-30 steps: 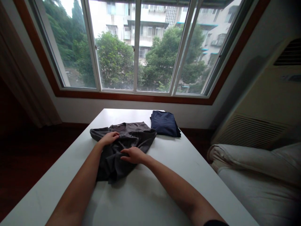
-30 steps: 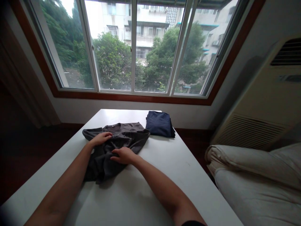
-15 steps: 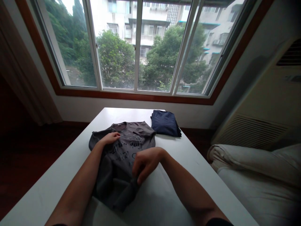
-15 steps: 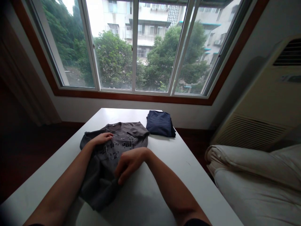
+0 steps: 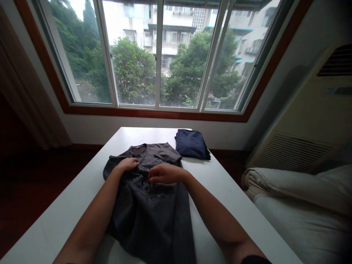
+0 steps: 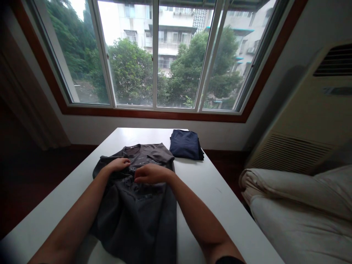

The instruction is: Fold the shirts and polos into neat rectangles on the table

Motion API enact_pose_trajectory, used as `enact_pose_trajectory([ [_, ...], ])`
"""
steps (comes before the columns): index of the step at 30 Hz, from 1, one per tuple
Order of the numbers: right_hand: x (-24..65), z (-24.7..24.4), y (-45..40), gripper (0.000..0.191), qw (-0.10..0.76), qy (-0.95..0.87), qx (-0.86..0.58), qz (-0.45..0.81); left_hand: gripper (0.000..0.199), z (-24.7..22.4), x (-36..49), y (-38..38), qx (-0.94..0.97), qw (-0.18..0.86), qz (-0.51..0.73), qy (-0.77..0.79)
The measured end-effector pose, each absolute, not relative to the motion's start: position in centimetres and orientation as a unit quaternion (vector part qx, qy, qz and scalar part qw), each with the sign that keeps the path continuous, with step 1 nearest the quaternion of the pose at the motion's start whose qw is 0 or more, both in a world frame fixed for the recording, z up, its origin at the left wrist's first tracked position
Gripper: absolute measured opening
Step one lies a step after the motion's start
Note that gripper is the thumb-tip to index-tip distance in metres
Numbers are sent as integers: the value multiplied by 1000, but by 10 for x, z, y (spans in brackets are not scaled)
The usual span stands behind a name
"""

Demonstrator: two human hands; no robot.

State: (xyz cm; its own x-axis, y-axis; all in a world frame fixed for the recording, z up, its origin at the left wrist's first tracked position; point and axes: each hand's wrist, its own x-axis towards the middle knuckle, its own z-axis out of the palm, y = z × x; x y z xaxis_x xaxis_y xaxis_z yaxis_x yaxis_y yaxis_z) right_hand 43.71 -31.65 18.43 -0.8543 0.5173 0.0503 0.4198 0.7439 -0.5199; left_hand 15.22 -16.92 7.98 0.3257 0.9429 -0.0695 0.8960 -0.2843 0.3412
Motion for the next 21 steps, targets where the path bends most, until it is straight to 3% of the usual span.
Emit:
enact_pose_trajectory([
  [4,426,109,-276,22,155,-901,-404,25,45,92,156,-172,780,145,40,607],
  [9,428,41,-247,37,211,-876,-433,37,52,103,154,-174,741,118,17,661],
  [15,432,24,-241,46,215,-835,-504,45,57,74,141,-167,712,102,36,694],
  [21,429,28,-242,56,129,-772,-621,43,63,51,140,-163,700,28,46,712],
])
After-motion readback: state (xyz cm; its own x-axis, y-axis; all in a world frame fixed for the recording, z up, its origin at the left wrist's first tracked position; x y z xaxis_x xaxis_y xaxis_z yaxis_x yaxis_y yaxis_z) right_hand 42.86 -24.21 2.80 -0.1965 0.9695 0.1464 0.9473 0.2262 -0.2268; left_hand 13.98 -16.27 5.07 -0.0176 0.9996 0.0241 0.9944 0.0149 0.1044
